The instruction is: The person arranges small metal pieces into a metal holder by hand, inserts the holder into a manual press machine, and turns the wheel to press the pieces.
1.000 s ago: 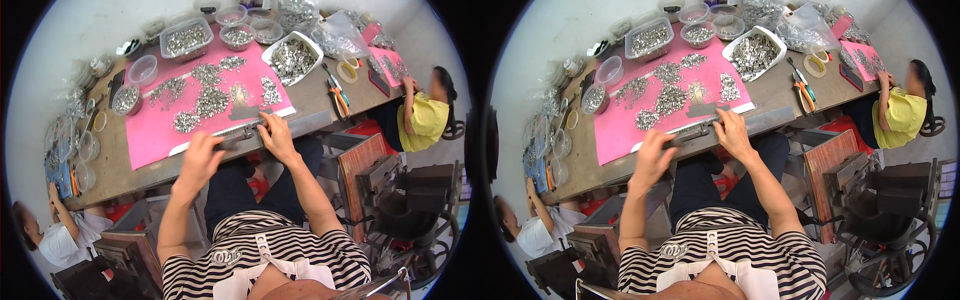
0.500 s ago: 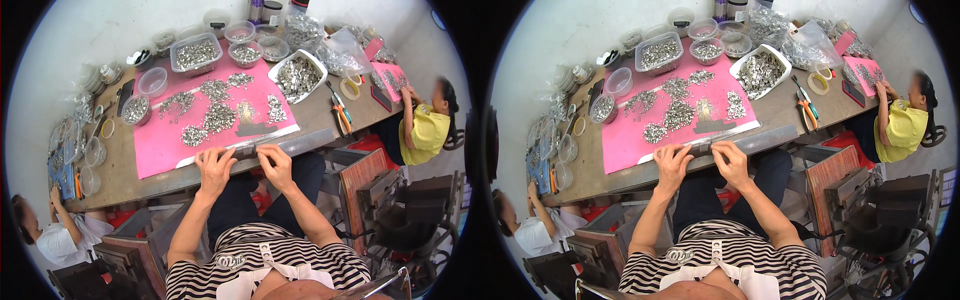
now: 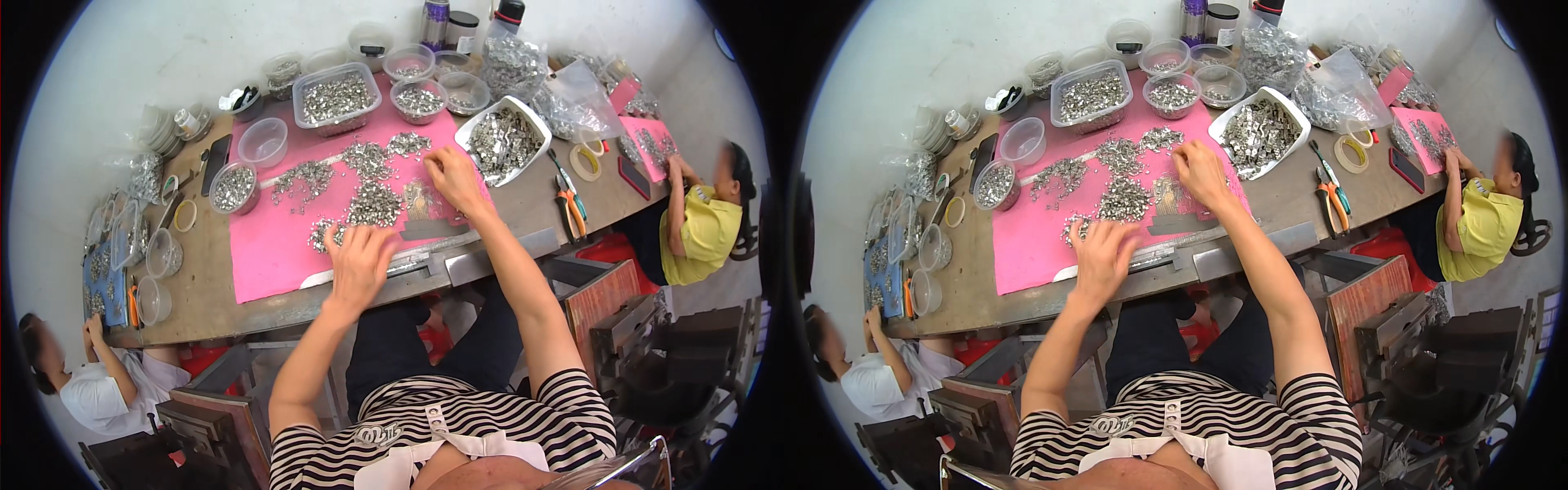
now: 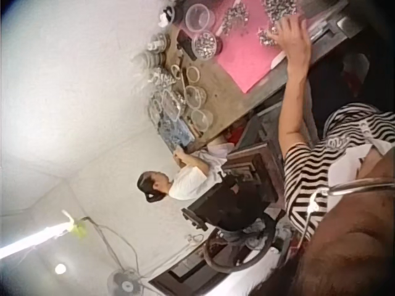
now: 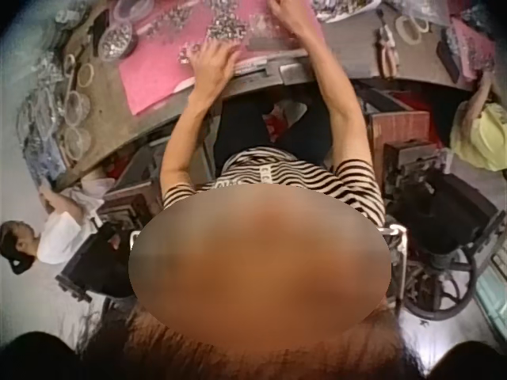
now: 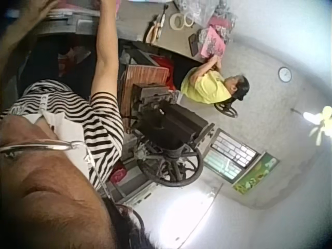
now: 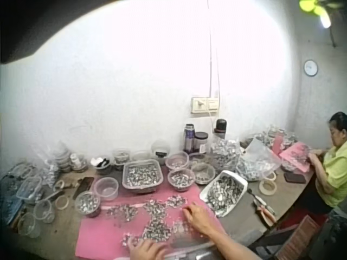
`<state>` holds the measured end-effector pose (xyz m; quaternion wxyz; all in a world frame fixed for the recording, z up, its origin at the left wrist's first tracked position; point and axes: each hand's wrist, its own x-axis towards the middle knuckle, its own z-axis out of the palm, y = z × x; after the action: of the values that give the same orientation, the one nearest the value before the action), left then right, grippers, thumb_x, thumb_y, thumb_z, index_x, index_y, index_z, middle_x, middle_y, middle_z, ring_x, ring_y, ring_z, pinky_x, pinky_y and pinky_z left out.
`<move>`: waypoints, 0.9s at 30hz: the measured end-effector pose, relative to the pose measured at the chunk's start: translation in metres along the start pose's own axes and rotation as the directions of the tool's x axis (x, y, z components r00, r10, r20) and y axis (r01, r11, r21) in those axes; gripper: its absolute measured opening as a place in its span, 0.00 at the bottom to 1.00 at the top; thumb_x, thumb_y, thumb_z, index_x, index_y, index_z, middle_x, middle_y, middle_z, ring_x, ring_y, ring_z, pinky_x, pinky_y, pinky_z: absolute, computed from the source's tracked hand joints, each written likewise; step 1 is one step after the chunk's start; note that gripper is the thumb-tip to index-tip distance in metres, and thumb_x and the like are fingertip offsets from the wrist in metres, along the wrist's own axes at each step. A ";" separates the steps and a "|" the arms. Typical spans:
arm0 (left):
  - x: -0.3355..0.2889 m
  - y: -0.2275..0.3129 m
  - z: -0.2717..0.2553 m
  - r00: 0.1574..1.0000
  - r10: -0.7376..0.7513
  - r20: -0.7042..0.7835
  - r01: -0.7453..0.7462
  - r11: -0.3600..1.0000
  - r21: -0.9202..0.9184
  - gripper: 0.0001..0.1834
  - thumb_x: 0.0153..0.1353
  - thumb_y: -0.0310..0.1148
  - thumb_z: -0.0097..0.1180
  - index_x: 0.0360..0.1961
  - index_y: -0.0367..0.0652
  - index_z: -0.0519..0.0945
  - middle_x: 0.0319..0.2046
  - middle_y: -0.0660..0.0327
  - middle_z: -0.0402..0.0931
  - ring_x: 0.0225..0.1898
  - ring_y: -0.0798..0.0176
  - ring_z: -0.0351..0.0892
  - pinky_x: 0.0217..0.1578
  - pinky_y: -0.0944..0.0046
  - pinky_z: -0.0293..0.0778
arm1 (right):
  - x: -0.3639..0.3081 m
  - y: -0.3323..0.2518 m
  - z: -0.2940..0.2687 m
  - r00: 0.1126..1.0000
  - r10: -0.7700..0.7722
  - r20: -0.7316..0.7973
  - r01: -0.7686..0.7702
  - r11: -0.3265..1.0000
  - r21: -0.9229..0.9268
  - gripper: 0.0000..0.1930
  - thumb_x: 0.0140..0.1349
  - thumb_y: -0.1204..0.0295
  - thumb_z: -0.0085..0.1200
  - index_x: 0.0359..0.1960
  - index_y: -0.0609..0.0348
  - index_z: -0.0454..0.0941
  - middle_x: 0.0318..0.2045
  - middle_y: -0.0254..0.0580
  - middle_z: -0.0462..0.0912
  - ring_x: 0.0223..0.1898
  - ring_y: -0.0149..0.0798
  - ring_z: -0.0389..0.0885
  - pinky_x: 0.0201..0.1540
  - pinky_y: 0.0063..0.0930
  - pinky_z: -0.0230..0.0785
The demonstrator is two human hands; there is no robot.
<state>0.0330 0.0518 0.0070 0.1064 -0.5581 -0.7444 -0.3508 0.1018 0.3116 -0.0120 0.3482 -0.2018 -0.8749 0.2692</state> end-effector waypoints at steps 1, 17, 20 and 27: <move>0.019 -0.010 0.003 0.999 0.051 -0.006 -0.050 0.998 0.031 0.09 0.63 0.33 0.63 0.44 0.50 0.84 0.36 0.63 0.76 0.43 0.59 0.77 0.64 0.40 0.53 | 0.012 0.007 0.008 0.998 0.058 0.030 -0.056 0.997 -0.060 0.09 0.63 0.69 0.62 0.36 0.64 0.84 0.34 0.53 0.83 0.38 0.55 0.83 0.42 0.47 0.74; 0.120 -0.100 0.070 0.976 -0.161 0.146 0.172 0.983 -0.066 0.06 0.62 0.37 0.63 0.35 0.47 0.85 0.34 0.60 0.80 0.46 0.56 0.78 0.56 0.44 0.56 | 0.022 0.014 0.032 0.993 -0.014 0.119 0.042 0.971 -0.237 0.06 0.57 0.71 0.63 0.31 0.61 0.81 0.35 0.50 0.82 0.43 0.54 0.81 0.48 0.49 0.70; 0.116 -0.086 0.052 0.981 -0.182 0.072 0.191 0.972 -0.140 0.09 0.64 0.36 0.62 0.34 0.41 0.84 0.29 0.59 0.83 0.33 0.57 0.80 0.50 0.52 0.63 | 0.013 -0.008 0.012 0.981 -0.063 0.181 0.095 0.981 -0.172 0.05 0.57 0.74 0.61 0.31 0.61 0.78 0.34 0.50 0.82 0.41 0.53 0.80 0.46 0.48 0.69; 0.043 -0.037 0.025 0.963 0.073 0.261 0.025 0.935 -0.355 0.03 0.63 0.29 0.61 0.35 0.43 0.82 0.31 0.59 0.79 0.39 0.54 0.78 0.48 0.55 0.68 | -0.078 -0.055 -0.032 0.911 -0.233 0.340 0.298 0.942 -0.154 0.05 0.58 0.75 0.60 0.32 0.59 0.76 0.30 0.45 0.77 0.38 0.51 0.76 0.43 0.43 0.67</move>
<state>-0.0095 0.0951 -0.0021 -0.0939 -0.6198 -0.6694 -0.3987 0.1678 0.2374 0.0022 0.2144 -0.0691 -0.9615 0.1576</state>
